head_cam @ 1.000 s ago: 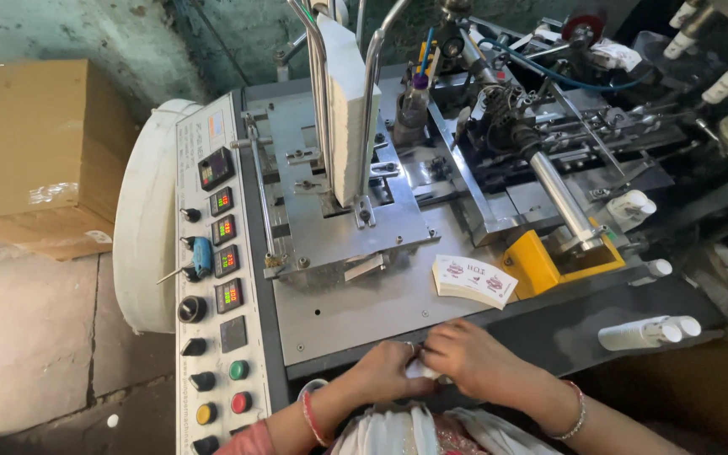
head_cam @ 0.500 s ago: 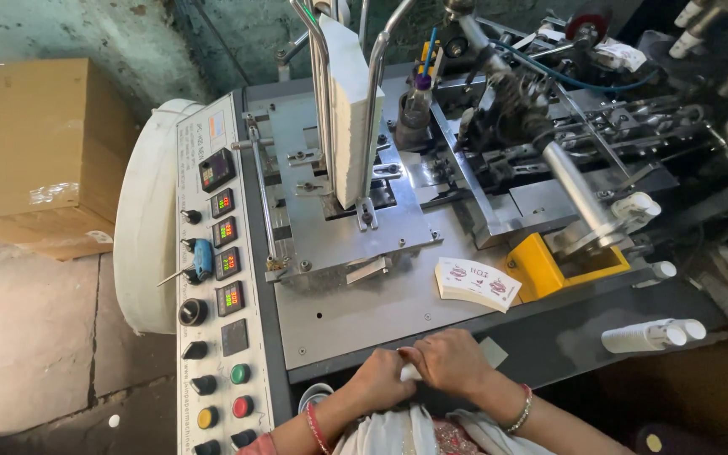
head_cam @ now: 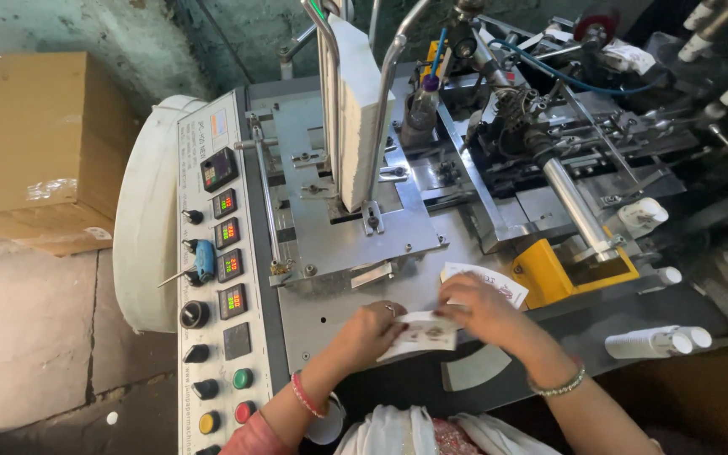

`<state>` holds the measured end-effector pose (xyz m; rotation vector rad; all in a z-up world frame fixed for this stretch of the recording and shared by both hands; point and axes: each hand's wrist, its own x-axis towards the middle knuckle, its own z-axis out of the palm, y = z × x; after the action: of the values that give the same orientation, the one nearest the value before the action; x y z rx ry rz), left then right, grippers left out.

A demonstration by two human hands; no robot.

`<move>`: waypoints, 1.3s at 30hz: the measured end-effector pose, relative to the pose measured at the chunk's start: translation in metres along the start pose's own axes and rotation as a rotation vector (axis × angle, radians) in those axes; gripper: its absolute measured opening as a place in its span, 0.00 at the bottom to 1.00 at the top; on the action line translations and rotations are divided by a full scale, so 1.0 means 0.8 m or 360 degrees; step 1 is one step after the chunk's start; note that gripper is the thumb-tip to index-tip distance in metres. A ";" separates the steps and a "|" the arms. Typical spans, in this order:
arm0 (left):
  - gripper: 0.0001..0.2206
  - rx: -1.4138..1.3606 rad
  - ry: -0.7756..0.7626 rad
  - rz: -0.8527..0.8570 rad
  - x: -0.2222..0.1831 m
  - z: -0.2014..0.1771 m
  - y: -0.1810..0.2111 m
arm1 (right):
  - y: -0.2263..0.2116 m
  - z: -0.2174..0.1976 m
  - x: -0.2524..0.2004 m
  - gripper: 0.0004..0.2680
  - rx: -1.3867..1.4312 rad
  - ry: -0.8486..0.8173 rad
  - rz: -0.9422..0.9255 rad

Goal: The recorder operates a paper cup machine, loading sleeves and collecting finished cups.

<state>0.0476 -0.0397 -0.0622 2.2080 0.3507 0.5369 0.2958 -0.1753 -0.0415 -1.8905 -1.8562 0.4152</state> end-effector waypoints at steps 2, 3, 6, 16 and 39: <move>0.10 0.0070 0.0006 -0.0040 -0.004 0.009 -0.042 | 0.008 -0.016 0.003 0.12 -0.0224 0.0061 0.0019; 0.10 0.0141 0.0005 -0.0069 -0.004 0.013 -0.063 | 0.013 -0.024 0.005 0.14 -0.0451 0.0134 0.0042; 0.10 0.0357 0.0009 -0.0025 -0.004 -0.001 -0.070 | 0.020 -0.031 0.003 0.18 -0.0668 0.0023 0.0251; 0.15 -0.0207 -0.0259 -0.0542 0.020 -0.046 0.050 | -0.051 -0.087 -0.013 0.12 -0.0327 0.0144 0.0055; 0.24 -0.0288 -0.0918 -0.0298 -0.032 -0.009 0.085 | -0.161 -0.061 -0.056 0.08 -0.0555 -0.0099 -0.1199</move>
<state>0.0265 -0.0879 -0.0118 2.0190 0.1865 -0.1707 0.2083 -0.2266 0.0621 -1.2084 -2.6195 -0.1131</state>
